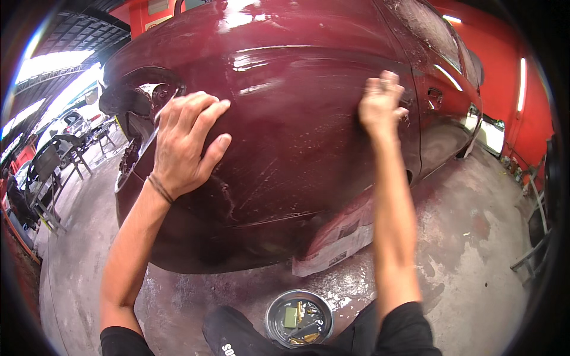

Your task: The person sands the surface of a maroon car bumper using a sanding block and water. They repeatedly dip the block into a bucket of water and rub it across the bumper's curves and edges to smooth the surface.

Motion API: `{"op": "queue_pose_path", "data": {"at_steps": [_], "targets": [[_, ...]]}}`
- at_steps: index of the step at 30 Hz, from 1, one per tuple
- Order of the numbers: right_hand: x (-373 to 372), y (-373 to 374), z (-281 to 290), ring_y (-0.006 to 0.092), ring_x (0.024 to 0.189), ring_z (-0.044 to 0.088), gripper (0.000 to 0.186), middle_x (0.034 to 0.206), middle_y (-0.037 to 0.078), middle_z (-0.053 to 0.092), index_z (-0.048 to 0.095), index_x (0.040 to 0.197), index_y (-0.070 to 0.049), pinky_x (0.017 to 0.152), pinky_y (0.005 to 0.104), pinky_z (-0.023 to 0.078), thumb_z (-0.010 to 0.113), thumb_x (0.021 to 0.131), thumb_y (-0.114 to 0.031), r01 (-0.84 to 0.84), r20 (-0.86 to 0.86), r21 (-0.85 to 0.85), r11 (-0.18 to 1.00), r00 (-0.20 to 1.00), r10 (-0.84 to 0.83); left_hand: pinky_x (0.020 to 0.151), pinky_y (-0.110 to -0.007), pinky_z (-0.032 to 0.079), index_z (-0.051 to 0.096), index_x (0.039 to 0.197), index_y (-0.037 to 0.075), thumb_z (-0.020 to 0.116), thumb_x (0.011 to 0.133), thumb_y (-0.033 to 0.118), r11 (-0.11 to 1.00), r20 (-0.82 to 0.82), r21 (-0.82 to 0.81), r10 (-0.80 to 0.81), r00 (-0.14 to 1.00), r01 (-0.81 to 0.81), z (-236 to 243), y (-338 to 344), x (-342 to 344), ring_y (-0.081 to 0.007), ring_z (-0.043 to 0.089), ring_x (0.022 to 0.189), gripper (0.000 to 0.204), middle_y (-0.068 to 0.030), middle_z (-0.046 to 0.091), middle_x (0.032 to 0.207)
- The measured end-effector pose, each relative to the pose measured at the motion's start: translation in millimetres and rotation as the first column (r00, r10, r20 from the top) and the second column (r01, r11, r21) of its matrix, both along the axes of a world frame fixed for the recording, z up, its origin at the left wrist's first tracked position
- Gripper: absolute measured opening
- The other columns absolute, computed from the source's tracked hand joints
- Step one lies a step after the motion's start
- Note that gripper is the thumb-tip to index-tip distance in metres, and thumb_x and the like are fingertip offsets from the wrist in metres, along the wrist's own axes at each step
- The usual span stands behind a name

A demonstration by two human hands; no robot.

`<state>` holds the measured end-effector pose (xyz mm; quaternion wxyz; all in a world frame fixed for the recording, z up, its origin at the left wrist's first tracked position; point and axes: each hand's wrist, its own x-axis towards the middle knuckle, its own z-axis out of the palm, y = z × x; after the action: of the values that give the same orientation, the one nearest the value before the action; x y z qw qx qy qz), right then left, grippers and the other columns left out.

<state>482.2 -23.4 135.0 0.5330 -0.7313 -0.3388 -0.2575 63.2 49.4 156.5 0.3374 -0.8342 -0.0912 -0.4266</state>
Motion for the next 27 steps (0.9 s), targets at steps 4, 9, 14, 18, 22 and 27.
{"op": "queue_pose_path", "data": {"at_steps": [4, 9, 14, 18, 22, 27], "targets": [[-193.3, 27.3, -105.1, 0.0408, 0.179, 0.008, 0.083, 0.192, 0.015, 0.021, 0.029, 0.183, -0.010, 0.136, 0.0792, -0.002, 0.059, 0.116, -0.049, -0.256, 0.509, -0.074, 0.964, 0.821, 0.257, 0.129, -0.059, 0.042, 0.066, 0.153, 0.006, 0.071, 0.107, 0.031, 0.987, -0.098, 0.042, -0.149, 0.984, 0.154, 18.5, -5.8, 63.7, -0.0414, 0.061, 0.145, 0.053, -0.0178, 0.066, 0.153], [-18.1, -15.2, -117.0, 0.0320, 0.180, 0.011, 0.075, 0.194, 0.007, 0.020, 0.029, 0.184, -0.020, 0.137, 0.0788, -0.001, 0.049, 0.120, -0.053, -0.139, 0.462, -0.094, 0.986, 0.871, 0.167, 0.144, -0.058, 0.017, 0.055, 0.169, 0.015, 0.072, 0.105, 0.038, 0.984, -0.321, 0.152, 0.137, 0.937, -0.092, 16.7, -13.2, 93.5, -0.0357, 0.036, 0.171, 0.070, -0.0123, 0.050, 0.178], [116.8, -45.6, -105.5, 0.0360, 0.179, 0.011, 0.067, 0.194, 0.011, 0.018, 0.026, 0.184, -0.017, 0.136, 0.0800, 0.003, 0.035, 0.126, -0.049, -0.045, -0.047, 0.123, 0.991, 0.998, 0.051, 0.145, -0.054, 0.017, 0.055, 0.170, 0.017, 0.069, 0.109, 0.040, 0.976, -0.251, 0.179, 0.169, 0.953, -0.126, 15.4, -18.7, 121.0, -0.0301, 0.035, 0.172, 0.067, -0.0075, 0.047, 0.181], [-70.0, -21.1, -183.3, 0.0387, 0.180, 0.006, 0.075, 0.194, 0.014, 0.018, 0.028, 0.184, -0.015, 0.137, 0.0776, -0.005, 0.041, 0.121, -0.053, -0.095, 0.264, -0.059, 0.994, 0.959, 0.107, 0.145, -0.054, 0.015, 0.051, 0.173, 0.017, 0.069, 0.110, 0.033, 0.961, -0.282, 0.193, 0.248, 0.927, -0.198, 2.7, -14.3, 113.6, -0.0296, 0.031, 0.174, 0.068, -0.0083, 0.044, 0.183], [-28.2, -35.6, -249.5, 0.0268, 0.181, 0.005, 0.074, 0.195, -0.001, 0.017, 0.029, 0.185, -0.031, 0.136, 0.0794, -0.009, 0.040, 0.119, -0.064, -0.195, 0.423, -0.175, 0.965, 0.870, 0.253, 0.146, -0.055, 0.009, 0.044, 0.176, 0.015, 0.066, 0.111, 0.038, 0.954, -0.281, 0.194, 0.276, 0.919, -0.227, -12.3, -19.5, 125.5, -0.0309, 0.024, 0.177, 0.073, -0.0109, 0.037, 0.187], [173.0, -53.2, -216.5, 0.0314, 0.180, 0.003, 0.069, 0.196, 0.003, 0.011, 0.020, 0.187, -0.027, 0.135, 0.0795, -0.003, 0.033, 0.125, -0.055, -0.161, 0.027, 0.216, 0.963, 0.987, 0.159, 0.146, -0.053, 0.010, 0.043, 0.176, 0.015, 0.063, 0.112, 0.048, 0.930, -0.207, 0.267, 0.311, 0.928, -0.252, -7.3, -21.6, 130.9, -0.0306, 0.023, 0.177, 0.075, -0.0104, 0.036, 0.188]]}}
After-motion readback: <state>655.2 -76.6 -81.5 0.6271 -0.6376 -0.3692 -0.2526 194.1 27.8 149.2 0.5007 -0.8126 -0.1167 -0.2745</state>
